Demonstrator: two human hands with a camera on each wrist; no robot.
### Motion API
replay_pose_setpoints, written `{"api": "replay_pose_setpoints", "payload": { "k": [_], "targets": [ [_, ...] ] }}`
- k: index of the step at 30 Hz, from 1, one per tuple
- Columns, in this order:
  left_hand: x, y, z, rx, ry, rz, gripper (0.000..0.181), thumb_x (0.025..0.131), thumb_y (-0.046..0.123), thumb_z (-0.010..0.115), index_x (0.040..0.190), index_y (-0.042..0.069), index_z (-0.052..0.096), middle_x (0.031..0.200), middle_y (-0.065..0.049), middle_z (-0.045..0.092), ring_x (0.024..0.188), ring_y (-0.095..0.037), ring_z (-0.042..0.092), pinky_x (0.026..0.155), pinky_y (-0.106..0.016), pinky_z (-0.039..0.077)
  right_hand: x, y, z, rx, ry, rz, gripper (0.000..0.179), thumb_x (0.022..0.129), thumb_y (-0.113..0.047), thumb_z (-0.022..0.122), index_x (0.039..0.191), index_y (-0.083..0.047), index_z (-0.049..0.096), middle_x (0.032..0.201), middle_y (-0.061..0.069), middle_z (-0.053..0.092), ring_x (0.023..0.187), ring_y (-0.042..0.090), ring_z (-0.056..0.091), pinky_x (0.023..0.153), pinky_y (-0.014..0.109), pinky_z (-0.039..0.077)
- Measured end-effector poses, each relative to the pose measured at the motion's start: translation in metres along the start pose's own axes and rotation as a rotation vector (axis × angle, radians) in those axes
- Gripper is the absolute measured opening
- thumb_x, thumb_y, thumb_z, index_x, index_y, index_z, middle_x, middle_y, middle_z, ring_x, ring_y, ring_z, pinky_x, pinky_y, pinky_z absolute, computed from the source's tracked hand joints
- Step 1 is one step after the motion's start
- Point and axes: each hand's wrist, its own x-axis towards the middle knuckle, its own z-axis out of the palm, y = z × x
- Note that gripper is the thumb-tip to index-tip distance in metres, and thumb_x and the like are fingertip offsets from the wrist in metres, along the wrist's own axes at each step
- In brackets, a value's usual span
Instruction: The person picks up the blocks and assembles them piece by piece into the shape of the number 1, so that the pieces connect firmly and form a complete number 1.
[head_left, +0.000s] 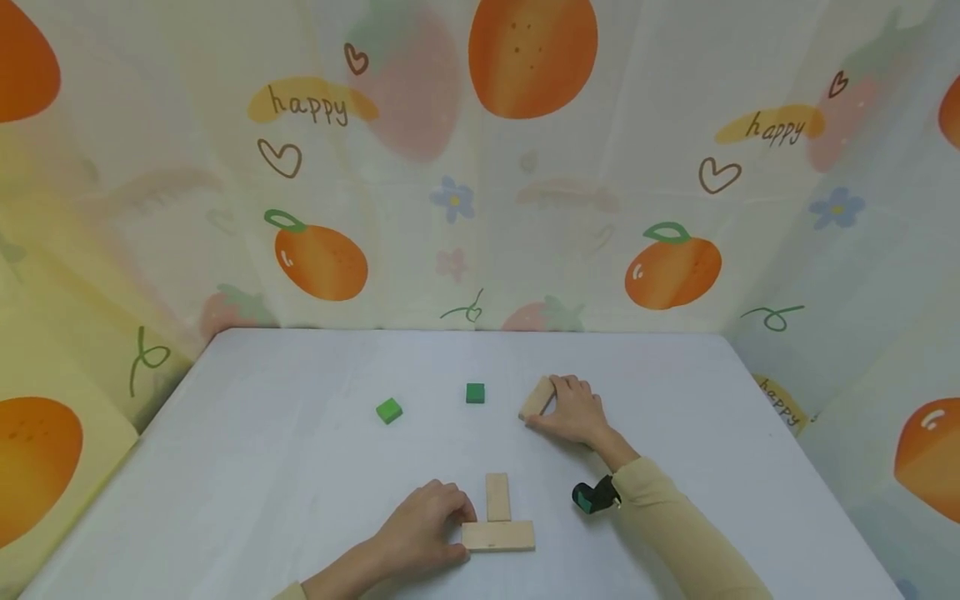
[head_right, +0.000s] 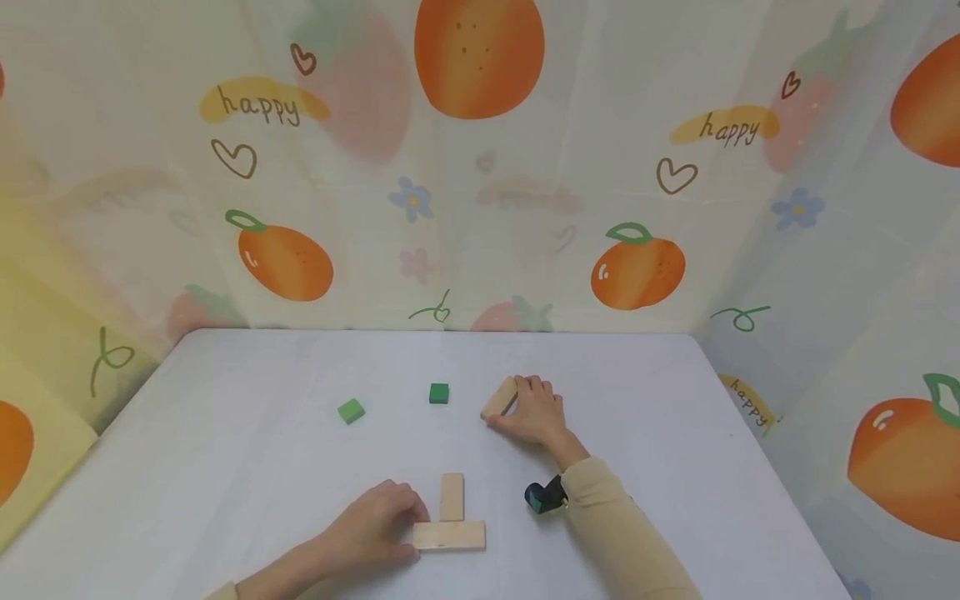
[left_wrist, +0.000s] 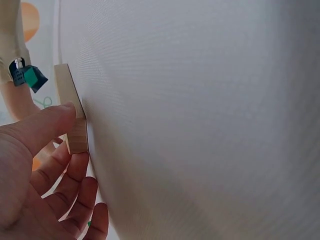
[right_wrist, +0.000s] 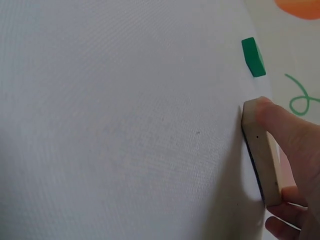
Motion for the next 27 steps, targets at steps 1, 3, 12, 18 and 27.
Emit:
{"api": "replay_pose_setpoints", "payload": {
  "k": [1, 3, 12, 18, 27],
  "targets": [
    [0.0, 0.0, 0.0, 0.0, 0.001, 0.001, 0.028, 0.065, 0.025, 0.08, 0.087, 0.025, 0.062, 0.081, 0.02, 0.053, 0.075, 0.0, 0.04, 0.068, -0.021, 0.038, 0.0, 0.0, -0.001, 0.004, 0.001, -0.008, 0.082, 0.071, -0.051, 0.069, 0.131, -0.001, 0.045, 0.125, 0.02, 0.049, 0.113, 0.038, 0.044, 0.085, 0.054, 0.04],
    [0.001, 0.0, 0.0, 0.003, 0.003, 0.004, 0.029, 0.064, 0.025, 0.08, 0.087, 0.025, 0.063, 0.082, 0.02, 0.054, 0.075, 0.0, 0.04, 0.068, -0.021, 0.038, 0.0, 0.001, -0.001, 0.013, 0.005, -0.023, 0.082, 0.071, -0.05, 0.07, 0.131, -0.001, 0.045, 0.125, 0.02, 0.049, 0.113, 0.038, 0.045, 0.084, 0.054, 0.041],
    [0.001, 0.001, 0.0, 0.013, 0.001, 0.001, 0.029, 0.064, 0.025, 0.08, 0.087, 0.025, 0.063, 0.082, 0.02, 0.054, 0.075, 0.0, 0.04, 0.069, -0.021, 0.039, -0.002, 0.005, -0.001, 0.049, 0.032, -0.083, 0.085, 0.069, -0.05, 0.072, 0.131, 0.001, 0.044, 0.124, 0.022, 0.05, 0.112, 0.038, 0.047, 0.089, 0.049, 0.041],
    [0.0, 0.001, 0.0, 0.009, -0.006, -0.009, 0.028, 0.065, 0.026, 0.08, 0.087, 0.025, 0.063, 0.081, 0.02, 0.053, 0.075, 0.0, 0.04, 0.068, -0.021, 0.038, -0.005, 0.0, -0.004, 0.057, 0.032, -0.124, 0.086, 0.07, -0.05, 0.072, 0.132, 0.002, 0.044, 0.125, 0.021, 0.05, 0.113, 0.036, 0.046, 0.092, 0.048, 0.041],
    [0.001, 0.001, -0.001, -0.012, -0.013, -0.002, 0.028, 0.065, 0.025, 0.08, 0.088, 0.024, 0.063, 0.082, 0.02, 0.054, 0.076, -0.001, 0.042, 0.069, -0.021, 0.039, -0.006, -0.005, -0.003, 0.048, 0.017, -0.22, 0.088, 0.067, -0.053, 0.073, 0.132, 0.0, 0.045, 0.125, 0.018, 0.051, 0.113, 0.033, 0.047, 0.094, 0.045, 0.04]
  ]
}}
